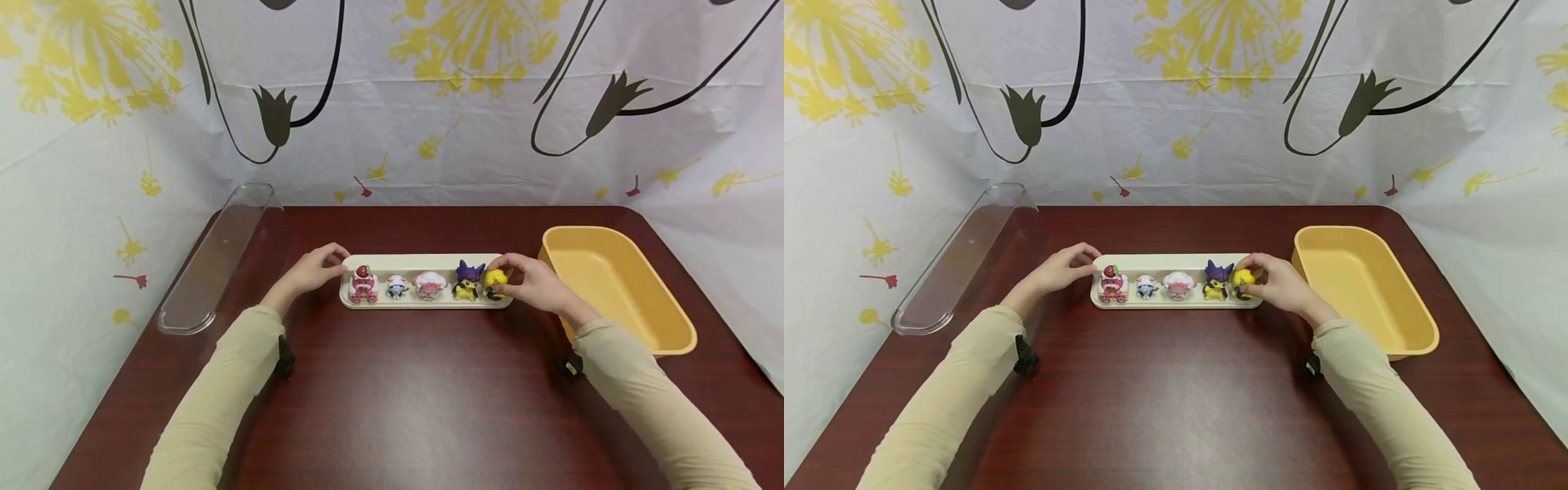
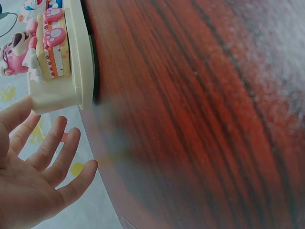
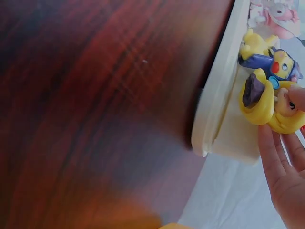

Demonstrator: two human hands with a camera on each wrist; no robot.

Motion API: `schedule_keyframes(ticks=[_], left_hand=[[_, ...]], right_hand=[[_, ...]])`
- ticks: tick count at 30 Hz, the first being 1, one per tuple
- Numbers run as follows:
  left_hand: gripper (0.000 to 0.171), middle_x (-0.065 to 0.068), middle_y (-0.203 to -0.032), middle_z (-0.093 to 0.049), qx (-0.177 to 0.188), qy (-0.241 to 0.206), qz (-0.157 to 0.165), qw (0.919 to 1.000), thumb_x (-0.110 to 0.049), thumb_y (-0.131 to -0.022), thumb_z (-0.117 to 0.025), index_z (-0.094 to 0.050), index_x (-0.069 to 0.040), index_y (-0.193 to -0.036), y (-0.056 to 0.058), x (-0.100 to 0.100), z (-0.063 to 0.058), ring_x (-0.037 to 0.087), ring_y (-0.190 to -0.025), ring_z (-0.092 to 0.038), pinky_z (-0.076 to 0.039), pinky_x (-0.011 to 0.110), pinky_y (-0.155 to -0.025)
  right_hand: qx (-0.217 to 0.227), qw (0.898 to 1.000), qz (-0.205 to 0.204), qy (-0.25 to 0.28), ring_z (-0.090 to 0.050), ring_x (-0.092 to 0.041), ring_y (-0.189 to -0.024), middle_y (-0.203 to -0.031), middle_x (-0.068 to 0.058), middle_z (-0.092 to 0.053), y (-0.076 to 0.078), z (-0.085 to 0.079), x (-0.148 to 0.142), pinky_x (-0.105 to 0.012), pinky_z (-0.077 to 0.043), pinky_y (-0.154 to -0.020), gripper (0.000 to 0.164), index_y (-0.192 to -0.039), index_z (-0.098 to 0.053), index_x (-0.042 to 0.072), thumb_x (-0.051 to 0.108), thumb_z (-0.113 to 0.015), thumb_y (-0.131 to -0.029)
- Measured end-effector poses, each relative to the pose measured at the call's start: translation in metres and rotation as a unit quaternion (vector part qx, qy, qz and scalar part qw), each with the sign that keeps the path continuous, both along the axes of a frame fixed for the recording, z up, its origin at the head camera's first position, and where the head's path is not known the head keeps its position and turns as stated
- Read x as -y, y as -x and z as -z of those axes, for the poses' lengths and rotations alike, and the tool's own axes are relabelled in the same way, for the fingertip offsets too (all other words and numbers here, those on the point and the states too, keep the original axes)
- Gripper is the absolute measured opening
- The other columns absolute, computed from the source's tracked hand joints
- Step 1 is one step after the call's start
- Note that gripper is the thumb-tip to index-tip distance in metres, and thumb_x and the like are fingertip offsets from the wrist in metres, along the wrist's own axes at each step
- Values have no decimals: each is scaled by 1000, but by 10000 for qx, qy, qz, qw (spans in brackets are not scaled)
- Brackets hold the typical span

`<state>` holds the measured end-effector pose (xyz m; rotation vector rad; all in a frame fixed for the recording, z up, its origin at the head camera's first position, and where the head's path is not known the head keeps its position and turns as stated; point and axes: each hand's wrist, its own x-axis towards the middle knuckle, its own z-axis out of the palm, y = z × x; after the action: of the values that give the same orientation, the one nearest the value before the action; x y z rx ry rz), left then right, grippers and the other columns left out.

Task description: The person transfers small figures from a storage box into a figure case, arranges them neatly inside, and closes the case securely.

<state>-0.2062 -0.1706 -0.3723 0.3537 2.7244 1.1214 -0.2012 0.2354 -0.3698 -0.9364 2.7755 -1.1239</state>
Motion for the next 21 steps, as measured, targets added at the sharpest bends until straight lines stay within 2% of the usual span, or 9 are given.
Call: schedule_keyframes(ticks=[4, 10, 21], left_hand=[[22, 13, -103, -56, -6, -22, 23, 10000, -18, -88, -55, -52, -11, -109, 0, 1, 0, 26, -99, -50, -38, 43, -82], [22, 12, -102, -56, -28, -14, 18, 10000, -18, -88, -55, -52, -11, -109, 1, 0, 1, 25, -98, -51, -38, 42, -82], [22, 13, -104, -55, 24, -6, -6, 10000, -18, -89, -55, -52, -11, -110, 0, 0, 0, 26, -99, -50, -38, 42, -82]], right_hand=[[-167, 9998, 51, 28, -53, -18, -70, -87, -2, -56, -1, 5, 0, -32, -44, -56, 29, -100, -58, 8, 5, -71, -73], [-626, 9980, -61, 109, -50, -16, -74, -90, -2, -51, -1, 10, 0, -40, -45, -60, 32, -100, -58, 5, 0, -71, -71], [-810, 9964, 73, 244, -51, -16, -77, -90, -2, -53, -5, 18, 1, -40, -47, -64, 32, -100, -59, 6, -3, -69, -72]])
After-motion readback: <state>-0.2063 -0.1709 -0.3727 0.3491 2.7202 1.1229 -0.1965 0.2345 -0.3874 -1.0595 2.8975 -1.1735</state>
